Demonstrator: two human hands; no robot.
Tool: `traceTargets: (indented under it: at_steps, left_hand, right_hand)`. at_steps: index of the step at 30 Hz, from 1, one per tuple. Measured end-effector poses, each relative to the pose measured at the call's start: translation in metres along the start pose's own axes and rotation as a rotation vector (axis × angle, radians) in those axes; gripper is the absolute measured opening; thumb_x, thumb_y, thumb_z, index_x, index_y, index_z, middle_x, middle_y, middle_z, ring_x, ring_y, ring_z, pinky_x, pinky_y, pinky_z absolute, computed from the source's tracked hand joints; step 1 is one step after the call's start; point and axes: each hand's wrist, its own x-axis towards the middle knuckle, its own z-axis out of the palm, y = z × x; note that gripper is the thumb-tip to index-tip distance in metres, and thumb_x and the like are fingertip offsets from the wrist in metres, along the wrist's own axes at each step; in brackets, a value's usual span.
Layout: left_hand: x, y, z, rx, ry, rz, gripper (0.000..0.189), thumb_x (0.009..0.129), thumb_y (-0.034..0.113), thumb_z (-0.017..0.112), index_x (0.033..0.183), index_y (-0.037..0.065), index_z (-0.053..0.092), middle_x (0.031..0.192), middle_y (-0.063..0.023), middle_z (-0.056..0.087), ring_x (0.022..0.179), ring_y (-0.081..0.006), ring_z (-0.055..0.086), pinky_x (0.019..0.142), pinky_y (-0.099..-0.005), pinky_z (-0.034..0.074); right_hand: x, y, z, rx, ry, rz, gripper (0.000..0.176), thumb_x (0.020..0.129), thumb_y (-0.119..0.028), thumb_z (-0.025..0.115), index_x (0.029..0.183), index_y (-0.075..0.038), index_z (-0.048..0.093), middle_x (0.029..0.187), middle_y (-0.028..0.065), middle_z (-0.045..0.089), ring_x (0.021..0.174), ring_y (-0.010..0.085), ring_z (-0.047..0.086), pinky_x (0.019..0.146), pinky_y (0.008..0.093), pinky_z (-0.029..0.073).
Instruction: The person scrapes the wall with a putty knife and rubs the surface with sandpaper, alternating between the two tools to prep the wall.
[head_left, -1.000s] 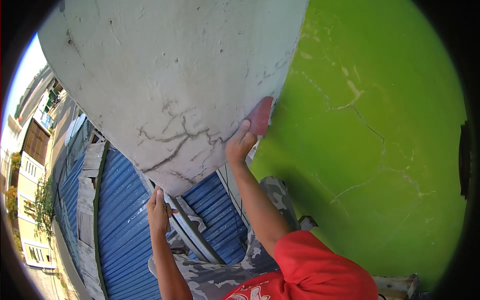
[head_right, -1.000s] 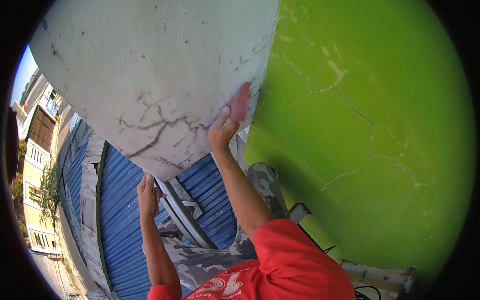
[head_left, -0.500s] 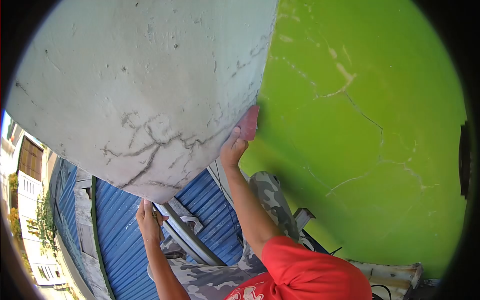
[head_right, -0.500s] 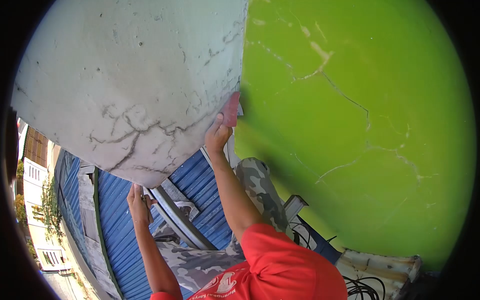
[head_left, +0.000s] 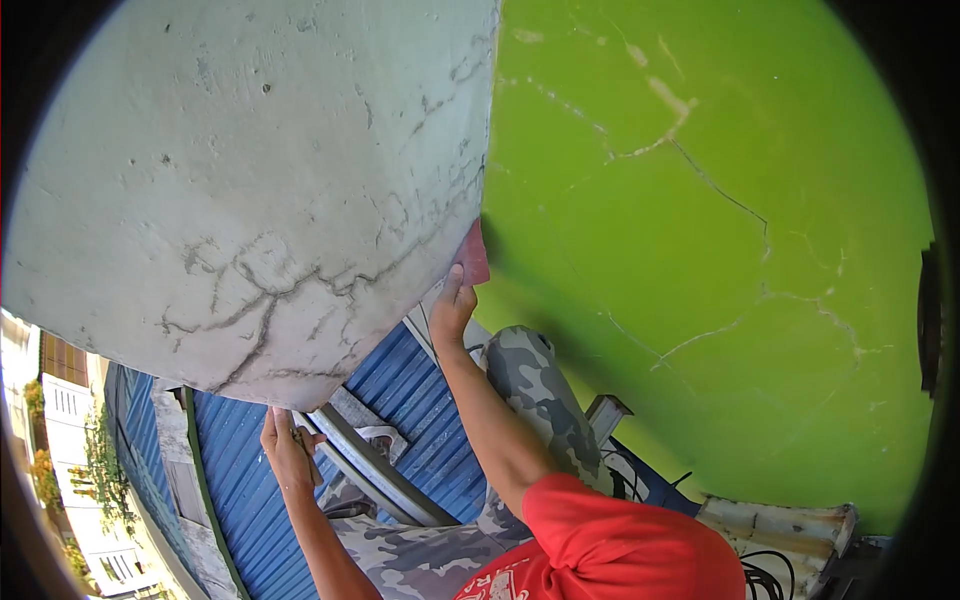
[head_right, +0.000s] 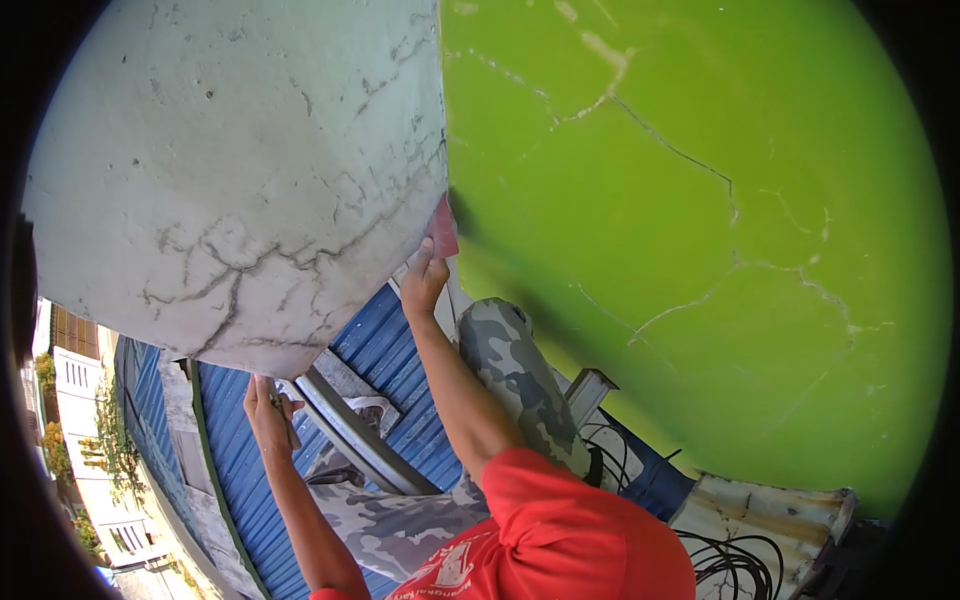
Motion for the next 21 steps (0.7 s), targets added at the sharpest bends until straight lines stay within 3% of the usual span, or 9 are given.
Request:
traceTargets:
  at_steps: [1,4,7,9,11,13,15,18,21]
  left_hand:
    - [-0.003,-0.002,-0.002,-0.003,0.005,-0.013,0.045,0.112,0.034,0.046,0.132,-0.003,0.060,0.064,-0.0006,0.052,0.044,-0.0057,0.039,0.054,-0.0295,0.057]
    - [0.000,-0.019,-0.016,-0.018,-0.068,-0.040,0.044,0.113,0.034,0.043,0.131,-0.002,0.060,0.067,-0.0020,0.055,0.043,-0.0054,0.040,0.053,-0.0285,0.058]
    - [-0.006,-0.014,-0.009,-0.007,-0.016,-0.042,0.045,0.113,0.035,0.043,0.133,-0.002,0.059,0.072,-0.0026,0.058,0.044,-0.0054,0.040,0.052,-0.0283,0.057]
    - [-0.004,-0.019,-0.009,-0.010,-0.021,-0.021,0.044,0.112,0.036,0.045,0.133,0.000,0.059,0.076,-0.0021,0.059,0.044,-0.0052,0.041,0.051,-0.0277,0.057]
    - [-0.010,-0.023,-0.015,0.021,-0.015,-0.044,0.044,0.112,0.035,0.045,0.133,0.000,0.059,0.075,-0.0022,0.059,0.044,-0.0054,0.041,0.051,-0.0282,0.057]
    - [-0.008,-0.005,-0.004,0.019,-0.002,-0.012,0.046,0.113,0.033,0.043,0.133,-0.004,0.061,0.075,-0.0048,0.062,0.044,-0.0055,0.041,0.053,-0.0289,0.058]
    - [-0.011,-0.006,-0.019,0.088,-0.044,-0.066,0.046,0.113,0.033,0.043,0.135,-0.004,0.060,0.073,-0.0044,0.061,0.044,-0.0058,0.041,0.054,-0.0293,0.059]
    - [-0.006,-0.005,-0.012,0.058,-0.044,-0.037,0.047,0.112,0.034,0.043,0.136,-0.003,0.060,0.066,-0.0010,0.052,0.044,-0.0065,0.040,0.058,-0.0313,0.059]
    - [-0.004,-0.010,-0.016,0.070,-0.060,-0.056,0.046,0.113,0.033,0.042,0.135,-0.003,0.060,0.068,-0.0012,0.052,0.045,-0.0056,0.041,0.056,-0.0299,0.058]
  right_hand:
    - [-0.008,-0.010,-0.004,0.075,0.032,0.055,0.042,0.109,-0.016,0.042,0.142,0.008,0.053,0.151,0.0318,0.049,0.144,0.0454,0.044,0.118,0.0463,0.036]
    - [-0.010,-0.081,0.033,-0.354,0.237,-0.683,0.042,0.110,-0.020,0.043,0.135,0.010,0.058,0.128,0.0303,0.067,0.121,0.0427,0.065,0.104,0.0447,0.049]
    - [0.002,-0.039,0.033,-0.349,0.270,-0.701,0.045,0.111,-0.026,0.042,0.130,0.010,0.061,0.119,0.0283,0.071,0.109,0.0408,0.069,0.099,0.0435,0.051]
    - [-0.008,0.020,0.010,-0.130,0.177,0.160,0.049,0.112,-0.030,0.042,0.125,0.011,0.063,0.120,0.0303,0.069,0.112,0.0394,0.066,0.101,0.0427,0.048]
    - [-0.022,0.054,0.013,0.088,0.288,0.324,0.051,0.112,-0.031,0.041,0.118,0.014,0.063,0.112,0.0304,0.070,0.108,0.0384,0.067,0.097,0.0429,0.048]
    - [-0.020,0.040,0.030,0.185,0.368,0.311,0.053,0.112,-0.032,0.040,0.115,0.016,0.063,0.109,0.0299,0.070,0.106,0.0372,0.067,0.095,0.0427,0.048]
    - [-0.037,0.007,0.016,-0.037,0.296,0.298,0.052,0.112,-0.032,0.041,0.123,0.015,0.060,0.104,0.0196,0.071,0.099,0.0272,0.066,0.092,0.0407,0.050]
    - [0.011,-0.031,0.018,-0.235,0.278,-0.395,0.047,0.112,-0.026,0.042,0.132,0.014,0.057,0.115,0.0253,0.070,0.104,0.0324,0.065,0.097,0.0418,0.047]
    - [-0.003,-0.033,0.016,-0.180,0.058,-0.187,0.048,0.112,-0.024,0.042,0.138,0.014,0.052,0.134,0.0333,0.060,0.124,0.0392,0.059,0.107,0.0430,0.043]
